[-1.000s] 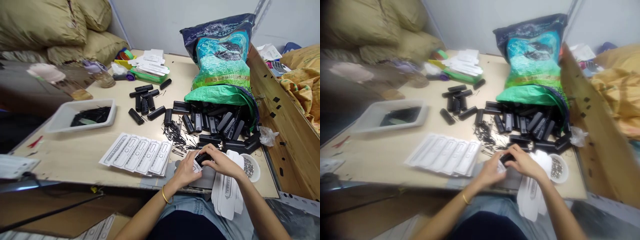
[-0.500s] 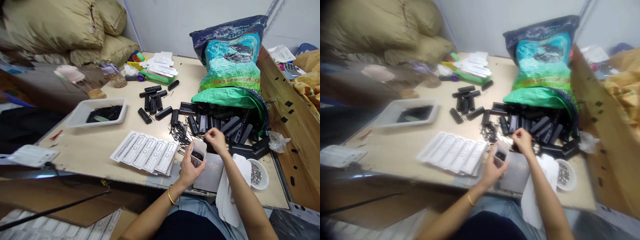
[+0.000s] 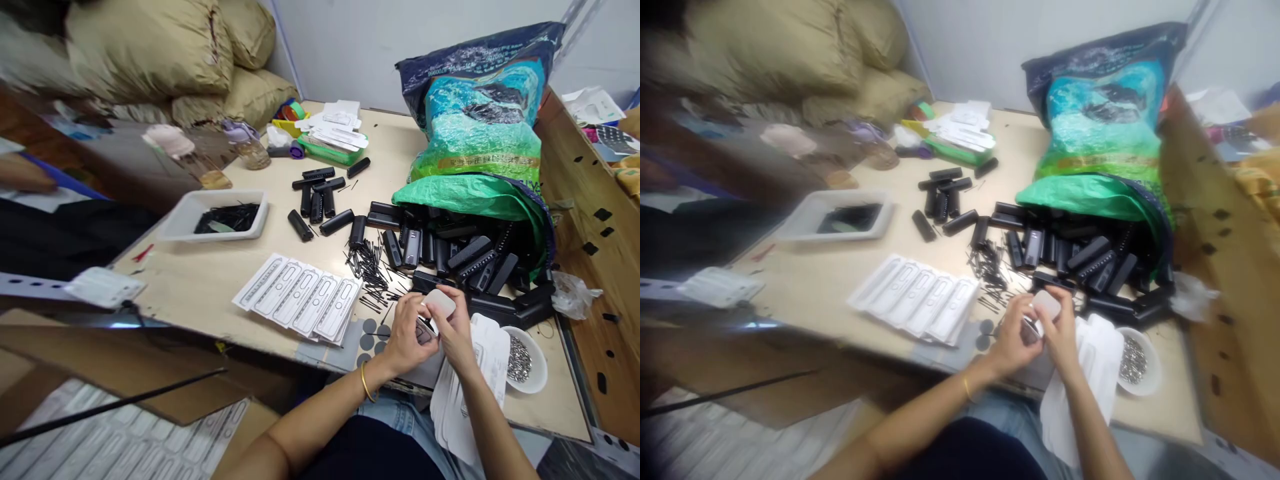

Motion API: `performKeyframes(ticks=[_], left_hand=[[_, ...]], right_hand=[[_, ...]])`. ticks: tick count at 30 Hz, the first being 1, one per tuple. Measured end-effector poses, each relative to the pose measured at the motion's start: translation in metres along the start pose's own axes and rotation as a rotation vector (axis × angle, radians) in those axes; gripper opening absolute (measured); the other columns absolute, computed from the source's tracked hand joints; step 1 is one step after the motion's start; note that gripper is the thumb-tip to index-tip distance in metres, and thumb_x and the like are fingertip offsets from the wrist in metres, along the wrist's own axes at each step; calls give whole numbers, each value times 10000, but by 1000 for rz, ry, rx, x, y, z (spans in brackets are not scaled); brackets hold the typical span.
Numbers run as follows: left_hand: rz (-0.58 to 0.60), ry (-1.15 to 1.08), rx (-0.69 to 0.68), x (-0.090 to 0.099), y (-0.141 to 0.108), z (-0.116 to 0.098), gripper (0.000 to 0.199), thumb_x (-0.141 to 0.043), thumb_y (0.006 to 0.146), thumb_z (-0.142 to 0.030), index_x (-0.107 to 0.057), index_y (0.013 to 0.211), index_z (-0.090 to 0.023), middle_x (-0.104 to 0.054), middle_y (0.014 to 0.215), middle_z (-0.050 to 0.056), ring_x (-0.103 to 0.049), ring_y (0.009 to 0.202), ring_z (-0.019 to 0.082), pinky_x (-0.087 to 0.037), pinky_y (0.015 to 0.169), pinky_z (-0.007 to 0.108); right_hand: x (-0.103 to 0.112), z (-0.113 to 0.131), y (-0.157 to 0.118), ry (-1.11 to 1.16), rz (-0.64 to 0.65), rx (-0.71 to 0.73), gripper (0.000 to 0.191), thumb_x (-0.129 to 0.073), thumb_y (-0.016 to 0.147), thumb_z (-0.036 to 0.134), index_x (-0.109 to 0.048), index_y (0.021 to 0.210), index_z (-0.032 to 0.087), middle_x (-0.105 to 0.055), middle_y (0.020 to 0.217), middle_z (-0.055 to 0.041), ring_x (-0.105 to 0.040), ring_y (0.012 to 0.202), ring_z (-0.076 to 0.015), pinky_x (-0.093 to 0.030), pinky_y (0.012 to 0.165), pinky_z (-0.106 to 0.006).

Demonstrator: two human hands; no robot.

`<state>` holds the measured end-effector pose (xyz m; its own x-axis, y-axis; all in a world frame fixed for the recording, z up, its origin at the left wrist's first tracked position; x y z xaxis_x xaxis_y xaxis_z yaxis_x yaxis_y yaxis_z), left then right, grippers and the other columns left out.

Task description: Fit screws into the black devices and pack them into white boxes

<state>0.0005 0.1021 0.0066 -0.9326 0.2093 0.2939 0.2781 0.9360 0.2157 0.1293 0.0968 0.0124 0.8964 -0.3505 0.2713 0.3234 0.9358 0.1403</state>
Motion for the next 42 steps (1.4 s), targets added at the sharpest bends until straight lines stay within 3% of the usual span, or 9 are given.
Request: performKeyframes(ticks=[3,5,9,15,20,25,31,38,42], left_hand=[[17,-58,-45,-3,0,-1,512,-649,720,-205,-381,1157,-206,-331,1417,161,-263,1353,326,-270,1078,534],[12,-148,-32,-4,0,4,606,-552,827,-248,-205,1323,-216,-254,1470,180,-310,1344,285,-303,1072,511],[33,-154,-23,-12,-1,9,735,-535,857,-242,-28,1390,-239,-377,1402,183,-425,1267,243,-344,1052,487],[89,-110,20,-22,2,13,894,-668,754,-213,-35,1385,-232,-459,1297,174,-487,1201,246,-394,1011,446],[80,-40,22,-23,0,16,878,-664,742,-235,-80,1397,-209,-461,1284,161,-486,1202,259,-387,1019,442],[25,-118,13,-20,-3,22,837,-610,771,-190,-80,1415,-256,-469,1274,126,-530,1120,223,-418,976,425],[59,-106,87,-20,-2,19,940,-686,723,-214,-51,1415,-248,-502,1267,133,-511,1159,233,-381,1006,424],[71,-93,29,-24,-3,10,878,-603,755,-142,-29,1411,-250,-473,1284,140,-543,1093,206,-435,953,400],[35,88,58,12,9,4,857,-615,726,-179,-80,1394,-236,-487,1186,122,-585,964,204,-502,832,374]], right_hand=[[-10,4,-12,4,-90,99,161,-511,870,291,-600,975,207,-632,982,-68,-589,944,-211,-470,851,-396],[-18,21,-23,-58,-61,246,109,-534,857,271,-618,898,215,-636,990,-72,-583,968,-223,-458,873,-417],[-14,20,-29,-50,-81,197,91,-547,854,237,-582,934,213,-631,1001,-73,-596,965,-215,-480,843,-410],[-2,12,-27,-28,-87,177,148,-512,870,235,-615,970,195,-655,1038,-92,-597,1025,-226,-467,904,-432],[6,-7,-27,43,-114,-36,227,-530,865,271,-563,1076,194,-672,1028,-85,-647,927,-209,-527,798,-382],[-11,29,-41,-116,-72,249,196,-569,825,228,-628,1008,192,-652,1107,-106,-562,1108,-251,-462,935,-446],[1,-12,-29,40,-74,-71,182,-537,867,284,-583,1022,201,-672,1000,-69,-641,900,-196,-525,791,-362],[-16,33,-51,-92,-49,347,296,-508,854,154,-592,1131,218,-625,1171,-91,-513,1177,-238,-427,984,-461],[-13,18,-52,-86,67,235,301,-482,885,219,-554,1176,230,-561,1287,-86,-488,1224,-231,-409,1013,-459]])
Point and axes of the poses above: each hand's wrist, its own y-axis towards the middle knuckle, its own x-axis out of the back of the hand, z = x × y, the point moved 10 cm from there along y, towards the middle knuckle
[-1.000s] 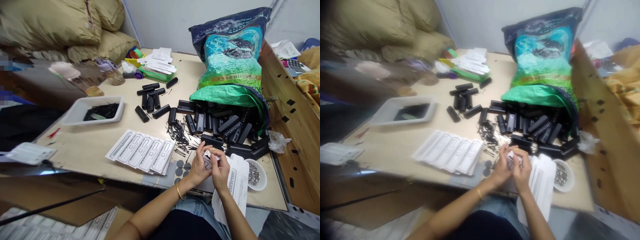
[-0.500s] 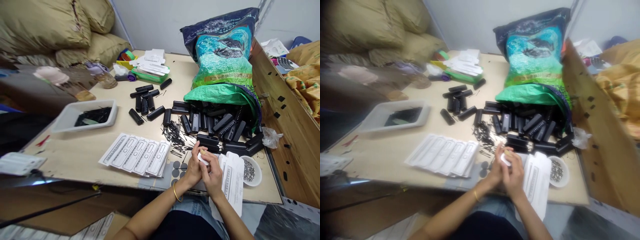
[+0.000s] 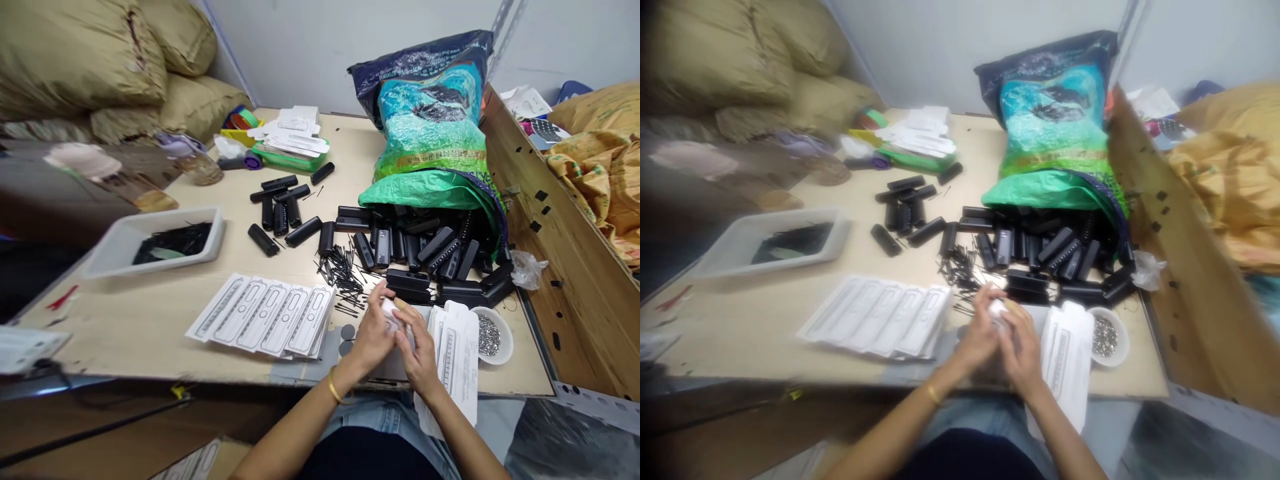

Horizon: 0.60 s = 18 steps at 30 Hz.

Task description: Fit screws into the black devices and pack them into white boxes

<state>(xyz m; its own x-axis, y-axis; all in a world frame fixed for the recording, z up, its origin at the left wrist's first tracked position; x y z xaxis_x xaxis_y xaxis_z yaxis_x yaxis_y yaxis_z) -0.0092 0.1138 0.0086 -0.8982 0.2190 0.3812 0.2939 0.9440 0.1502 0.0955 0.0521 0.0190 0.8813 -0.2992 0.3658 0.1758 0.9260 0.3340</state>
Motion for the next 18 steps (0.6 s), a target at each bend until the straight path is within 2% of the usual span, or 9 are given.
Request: performKeyframes(ticks=[2,4,6,8,9,11,15,16,18], left_hand=[[-64,178,114,48,9,13,829,-613,732,-233,-103,1386,-229,-498,1146,118,-604,793,179,-529,718,368],[-114,374,239,103,17,34,883,-621,728,-296,-64,1408,-211,-481,1180,150,-607,724,192,-537,662,411],[-101,566,257,141,25,49,928,-635,716,-305,-57,1431,-182,-419,1278,202,-597,952,296,-509,788,506],[-145,748,186,157,31,51,863,-620,722,-246,-143,1433,-141,-295,1390,246,-402,1235,409,-373,956,609],[-155,791,134,151,34,48,801,-598,741,-222,-191,1427,-137,-249,1425,242,-302,1306,421,-309,1005,623],[-99,758,17,110,39,38,652,-526,801,-193,-277,1403,-164,-262,1441,200,-269,1340,373,-282,1050,581],[388,555,-200,-37,45,18,481,-506,817,-145,-450,1290,-214,-491,1281,122,-472,1186,256,-380,1015,428],[453,584,-213,-63,47,17,450,-533,797,-132,-497,1241,-197,-526,1227,126,-486,1151,267,-389,993,432],[513,639,-212,-94,55,20,338,-559,772,-109,-583,1105,-159,-584,1087,133,-520,1056,285,-409,934,445]], right_hand=[[30,-22,-2,-40,-25,-146,278,-464,900,283,-559,1156,228,-573,1266,-85,-514,1189,-228,-417,995,-449],[77,-45,-9,-154,-108,-299,269,-461,898,343,-581,1108,225,-631,1147,-82,-560,1099,-233,-440,943,-439],[117,-66,-17,-320,-88,-400,264,-477,874,397,-618,1013,223,-658,1059,-77,-580,1026,-249,-452,883,-430],[141,-87,-26,-442,-3,-452,272,-483,852,424,-628,962,222,-664,1030,-74,-595,961,-251,-462,827,-407],[148,-96,-29,-499,38,-458,273,-476,849,421,-628,954,219,-667,1020,-73,-597,942,-251,-459,817,-401],[156,-116,-36,-622,93,-463,260,-453,846,377,-628,935,208,-674,975,-80,-596,903,-256,-453,792,-396],[152,-150,-38,-813,128,-418,212,-436,796,259,-634,808,186,-659,835,-101,-581,820,-260,-443,703,-373],[149,-155,-36,-827,129,-393,199,-436,783,241,-627,771,186,-649,804,-97,-578,799,-254,-439,688,-365],[146,-161,-32,-810,126,-347,180,-441,764,216,-614,721,191,-632,757,-78,-571,762,-238,-433,672,-353]])
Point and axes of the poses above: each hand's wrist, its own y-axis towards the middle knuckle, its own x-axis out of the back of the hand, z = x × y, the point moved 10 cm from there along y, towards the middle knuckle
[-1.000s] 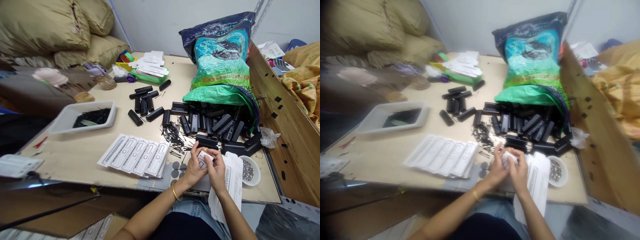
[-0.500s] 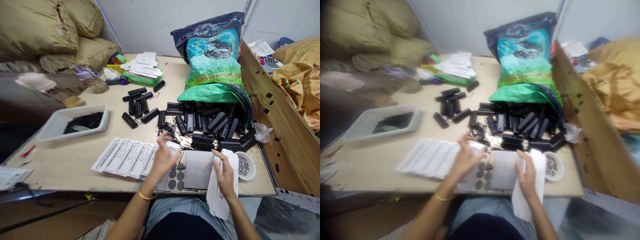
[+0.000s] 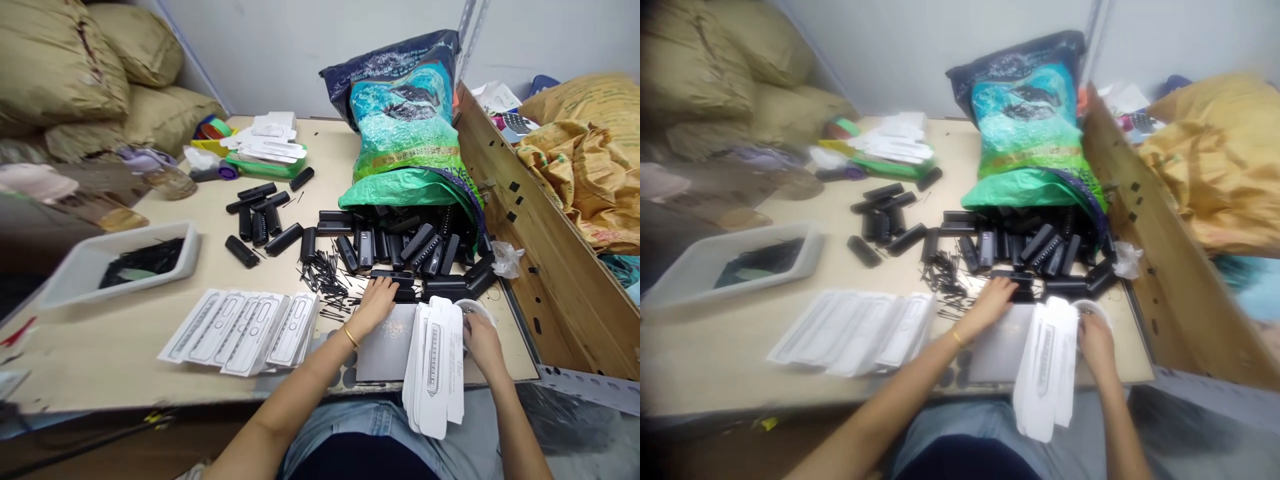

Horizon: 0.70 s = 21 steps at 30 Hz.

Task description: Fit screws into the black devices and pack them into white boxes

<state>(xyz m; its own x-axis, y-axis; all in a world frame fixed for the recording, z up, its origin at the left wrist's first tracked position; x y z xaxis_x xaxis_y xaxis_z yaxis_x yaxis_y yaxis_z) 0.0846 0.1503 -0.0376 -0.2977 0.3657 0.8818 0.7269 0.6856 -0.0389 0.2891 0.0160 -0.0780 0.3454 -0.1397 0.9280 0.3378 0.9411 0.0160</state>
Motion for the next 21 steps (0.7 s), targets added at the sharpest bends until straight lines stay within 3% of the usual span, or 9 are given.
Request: performKeyframes(ticks=[4,8,14,17,19,21], left_hand=[[4,16,2,-7,10,15,254,-560,766,-88,-606,1006,-156,-590,1011,115,-534,978,264,-420,893,414],[-22,16,25,-8,1,36,315,-505,776,-69,-558,1077,-145,-563,1079,126,-513,1022,259,-412,906,401],[-36,8,14,-7,-2,32,392,-479,751,-48,-550,1127,-128,-594,1011,126,-536,980,267,-405,906,424],[-175,-141,39,18,-12,30,447,-483,790,-111,-497,1234,-164,-573,1115,116,-527,1042,248,-412,924,397],[-337,-384,142,36,-25,39,434,-521,794,-170,-497,1226,-186,-575,1134,95,-532,1060,234,-412,939,385],[-460,-711,288,39,-38,51,406,-577,777,-225,-516,1176,-183,-598,1107,77,-554,1038,218,-413,947,372]], right_hand=[[5,-6,4,184,-43,-17,186,-460,762,234,-631,699,202,-653,758,-53,-579,743,-223,-434,692,-352],[13,-24,-3,394,-123,-208,238,-485,804,362,-661,781,204,-695,801,-54,-606,721,-219,-438,690,-340],[17,-43,-14,875,-288,-447,366,-610,735,499,-658,814,145,-684,734,-62,-549,594,-159,-439,595,-291],[9,-36,-12,1200,-246,-489,354,-684,696,469,-648,836,146,-657,714,-39,-516,547,-120,-433,552,-269],[6,-29,-9,1327,-217,-482,333,-715,677,435,-643,842,155,-652,734,-32,-530,563,-116,-450,572,-274],[5,-27,-9,1324,-210,-477,323,-715,680,418,-645,855,156,-659,741,-36,-557,590,-128,-471,607,-292]])
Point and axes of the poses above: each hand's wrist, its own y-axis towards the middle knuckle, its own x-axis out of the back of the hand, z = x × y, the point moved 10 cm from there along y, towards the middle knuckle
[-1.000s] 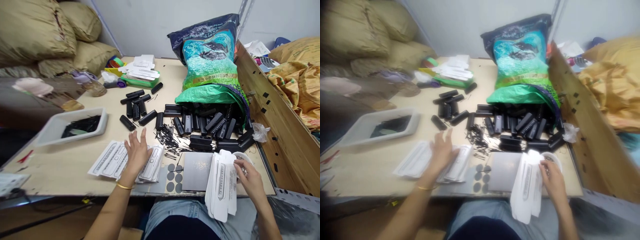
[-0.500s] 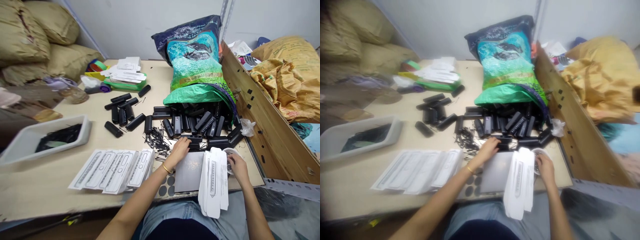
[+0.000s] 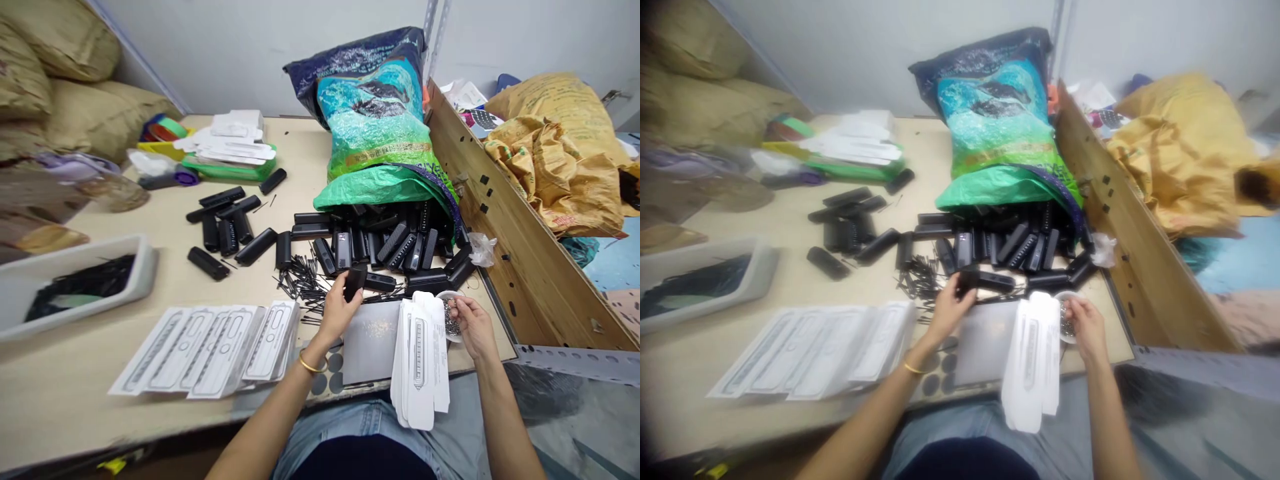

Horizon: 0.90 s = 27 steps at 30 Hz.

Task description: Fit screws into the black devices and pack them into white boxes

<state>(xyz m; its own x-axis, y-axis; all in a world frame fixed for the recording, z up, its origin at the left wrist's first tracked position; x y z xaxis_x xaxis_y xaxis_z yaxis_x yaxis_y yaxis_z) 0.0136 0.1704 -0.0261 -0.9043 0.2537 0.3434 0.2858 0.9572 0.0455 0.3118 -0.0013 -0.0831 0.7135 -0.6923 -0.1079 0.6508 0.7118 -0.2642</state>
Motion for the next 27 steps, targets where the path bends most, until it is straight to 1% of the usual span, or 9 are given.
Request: performKeyframes(ticks=[2,6,8,10,12,14,17,22,27], left_hand=[[-73,-331,186,-2,-9,14,385,-619,760,-253,-531,1126,-173,-624,1055,59,-578,987,192,-422,938,348],[-45,-895,447,-37,-23,21,301,-672,746,-226,-575,1022,-156,-659,973,44,-614,900,152,-462,903,322],[8,-1068,543,-54,-29,15,256,-675,758,-199,-588,989,-135,-672,957,65,-636,885,163,-488,892,337],[30,-1182,618,-64,-34,9,216,-649,789,-169,-591,990,-118,-680,954,83,-652,891,175,-504,892,344],[25,-1262,671,-70,-39,5,175,-603,830,-152,-591,998,-106,-683,954,90,-658,900,171,-512,896,329],[15,-1313,694,-73,-43,1,144,-559,864,-148,-595,992,-95,-684,957,93,-659,907,162,-512,907,311],[42,-1341,703,-76,-49,-3,147,-550,878,-176,-609,974,-82,-683,957,98,-656,928,171,-504,934,325],[91,-1351,659,-75,-53,-8,206,-591,862,-242,-612,1004,-94,-677,976,93,-641,984,191,-479,979,366],[36,-1293,563,-66,-52,-8,264,-660,810,-275,-601,1016,-119,-676,986,83,-635,1007,215,-484,963,398]], right_hand=[[7,2,0,-129,-46,35,327,-688,698,425,-655,866,147,-672,746,-53,-582,622,-153,-482,632,-315],[22,23,-11,-505,-220,198,324,-620,740,454,-677,844,153,-691,841,-85,-603,707,-197,-476,670,-331],[12,33,-23,-556,-233,253,304,-596,771,445,-677,854,165,-688,844,-72,-596,708,-189,-470,666,-317],[-15,39,-37,-506,-153,280,278,-584,800,422,-671,873,170,-677,798,-50,-585,673,-169,-471,641,-299],[-52,47,-53,-461,-27,332,233,-587,818,386,-664,863,172,-668,776,-37,-589,674,-160,-479,643,-292],[-89,58,-72,-474,63,452,169,-589,833,334,-653,844,178,-673,800,-37,-609,732,-165,-489,682,-298],[-124,72,-95,-517,102,653,103,-558,862,253,-635,838,189,-664,779,-28,-618,736,-157,-497,683,-293],[-139,82,-108,-544,76,869,98,-517,877,184,-610,851,200,-649,753,-28,-619,723,-157,-513,665,-299],[-142,79,-107,-579,77,881,101,-509,888,197,-596,836,203,-642,738,-31,-618,703,-159,-512,640,-300]])
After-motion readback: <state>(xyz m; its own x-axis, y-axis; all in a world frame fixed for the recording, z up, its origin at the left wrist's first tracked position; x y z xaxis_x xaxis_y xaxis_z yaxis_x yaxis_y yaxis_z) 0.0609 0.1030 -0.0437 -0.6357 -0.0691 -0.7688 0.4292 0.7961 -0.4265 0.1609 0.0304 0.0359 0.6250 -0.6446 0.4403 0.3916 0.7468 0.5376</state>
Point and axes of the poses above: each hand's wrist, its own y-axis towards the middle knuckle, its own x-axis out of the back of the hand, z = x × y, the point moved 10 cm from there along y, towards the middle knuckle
